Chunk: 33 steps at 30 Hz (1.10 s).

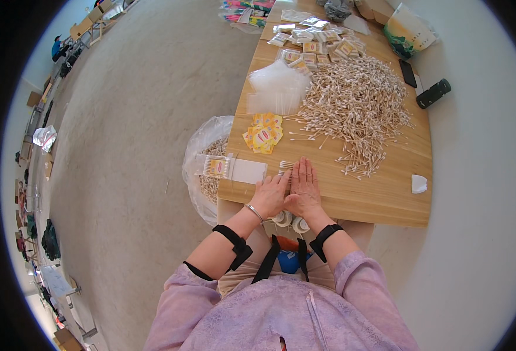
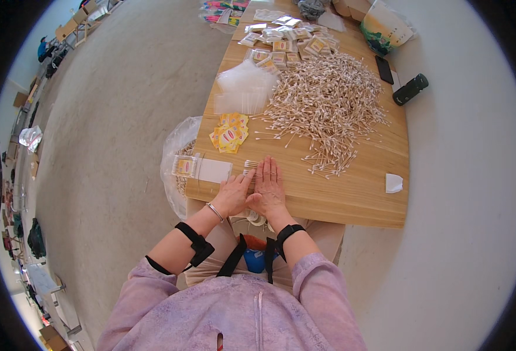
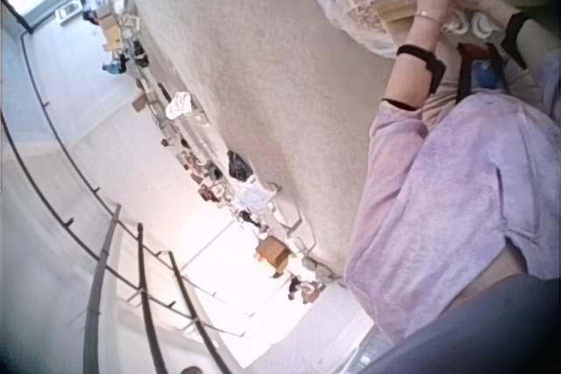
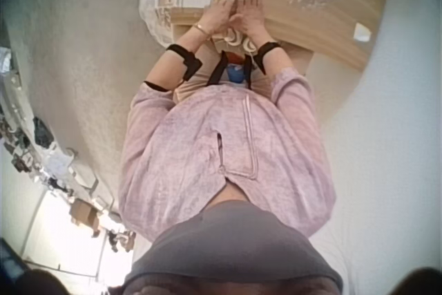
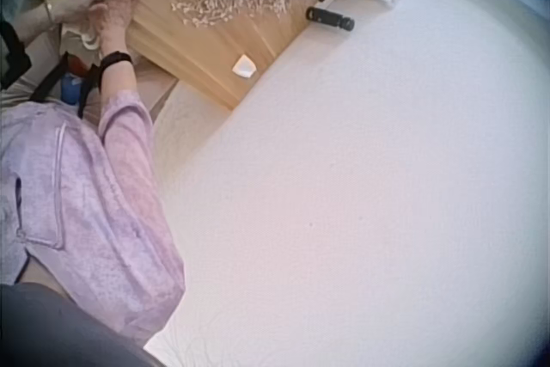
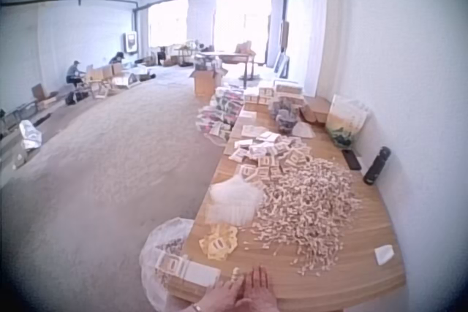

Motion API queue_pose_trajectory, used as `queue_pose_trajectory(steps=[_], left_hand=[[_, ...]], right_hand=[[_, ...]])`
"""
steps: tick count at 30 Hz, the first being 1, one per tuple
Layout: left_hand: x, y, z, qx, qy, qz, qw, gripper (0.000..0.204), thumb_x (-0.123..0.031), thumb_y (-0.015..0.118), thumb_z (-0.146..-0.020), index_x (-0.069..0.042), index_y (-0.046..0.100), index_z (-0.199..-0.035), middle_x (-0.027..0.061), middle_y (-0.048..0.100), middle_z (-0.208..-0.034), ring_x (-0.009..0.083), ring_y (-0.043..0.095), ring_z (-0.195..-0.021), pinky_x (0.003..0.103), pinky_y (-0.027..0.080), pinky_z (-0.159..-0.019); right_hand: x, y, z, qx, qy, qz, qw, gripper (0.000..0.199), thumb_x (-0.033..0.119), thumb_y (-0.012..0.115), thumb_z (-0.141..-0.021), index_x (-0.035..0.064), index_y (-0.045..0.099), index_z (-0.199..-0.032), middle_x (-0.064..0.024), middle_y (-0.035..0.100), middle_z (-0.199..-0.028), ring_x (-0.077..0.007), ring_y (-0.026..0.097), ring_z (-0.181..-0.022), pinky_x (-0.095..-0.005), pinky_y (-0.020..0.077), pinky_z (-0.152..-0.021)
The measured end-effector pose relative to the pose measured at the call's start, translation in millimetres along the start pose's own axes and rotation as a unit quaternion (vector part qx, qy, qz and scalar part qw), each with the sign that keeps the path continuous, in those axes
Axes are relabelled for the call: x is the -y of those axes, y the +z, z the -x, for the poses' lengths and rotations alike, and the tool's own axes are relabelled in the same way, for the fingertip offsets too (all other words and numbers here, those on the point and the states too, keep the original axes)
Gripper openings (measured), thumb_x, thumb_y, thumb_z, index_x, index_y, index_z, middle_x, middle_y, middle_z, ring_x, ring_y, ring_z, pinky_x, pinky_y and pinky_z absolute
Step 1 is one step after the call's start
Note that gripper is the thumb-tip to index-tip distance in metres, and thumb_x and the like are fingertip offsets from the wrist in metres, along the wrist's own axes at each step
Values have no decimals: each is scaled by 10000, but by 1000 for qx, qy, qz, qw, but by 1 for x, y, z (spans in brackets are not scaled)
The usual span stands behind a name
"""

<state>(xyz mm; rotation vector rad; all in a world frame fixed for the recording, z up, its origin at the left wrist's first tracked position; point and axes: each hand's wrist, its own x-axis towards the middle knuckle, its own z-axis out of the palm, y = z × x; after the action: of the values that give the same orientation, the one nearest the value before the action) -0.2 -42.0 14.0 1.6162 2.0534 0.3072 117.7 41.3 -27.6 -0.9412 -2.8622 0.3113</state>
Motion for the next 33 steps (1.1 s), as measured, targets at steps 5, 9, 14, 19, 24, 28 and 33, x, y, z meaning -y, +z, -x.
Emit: queue_pose_trajectory(steps=[5,9,14,19,24,28,33], left_hand=[[-1,-3,1,7,-3,13,1000,744,-499,506,-874,-90,236,-1434,142,494,-1254,348,481,-1108,524,370,-897],[-3,-4,-7,13,-17,33,999,727,-469,505,-883,-89,229,-1438,157,507,-1268,366,507,-1095,526,382,-886],[6,3,-14,18,-30,44,998,692,-364,532,-879,-99,225,-1440,151,543,-1232,353,546,-1053,515,406,-864],[7,3,-16,20,-15,51,998,687,-230,553,-868,-89,204,-1442,165,547,-1235,355,551,-1060,500,423,-845],[-3,-5,-18,-25,-27,46,998,713,-141,618,-786,-49,264,-1399,208,639,-970,374,608,-902,470,466,-732],[5,4,-24,-48,-11,25,998,702,-139,609,-781,-29,268,-1385,217,646,-853,386,619,-803,449,481,-676],[-2,-5,-36,-4,-56,40,998,516,-136,573,-806,-48,407,-1287,192,655,-849,375,627,-767,441,494,-683]], right_hand=[[-1,3,0,-3,-4,1,1000,931,382,556,-727,-88,145,-1417,-261,105,-1499,-382,62,-1413,-458,45,-1148],[-3,7,0,-17,-1,23,1000,902,382,536,-742,-96,164,-1411,-265,114,-1497,-385,63,-1412,-460,48,-1146],[3,0,0,-6,-3,5,1000,873,383,519,-757,-100,188,-1404,-272,122,-1492,-391,69,-1410,-465,47,-1145],[1,1,-1,-20,-2,12,1000,879,394,524,-755,-101,193,-1402,-279,132,-1486,-391,81,-1407,-471,51,-1144],[2,-4,-1,0,4,-7,1000,897,412,541,-762,-100,178,-1404,-280,136,-1485,-395,92,-1404,-470,63,-1143],[4,-6,-2,1,-1,18,1000,941,452,566,-760,-103,164,-1404,-285,152,-1478,-404,113,-1396,-474,74,-1142],[1,-12,-1,10,4,-12,1000,1002,539,572,-751,-103,165,-1404,-286,167,-1471,-408,119,-1393,-487,81,-1138]])
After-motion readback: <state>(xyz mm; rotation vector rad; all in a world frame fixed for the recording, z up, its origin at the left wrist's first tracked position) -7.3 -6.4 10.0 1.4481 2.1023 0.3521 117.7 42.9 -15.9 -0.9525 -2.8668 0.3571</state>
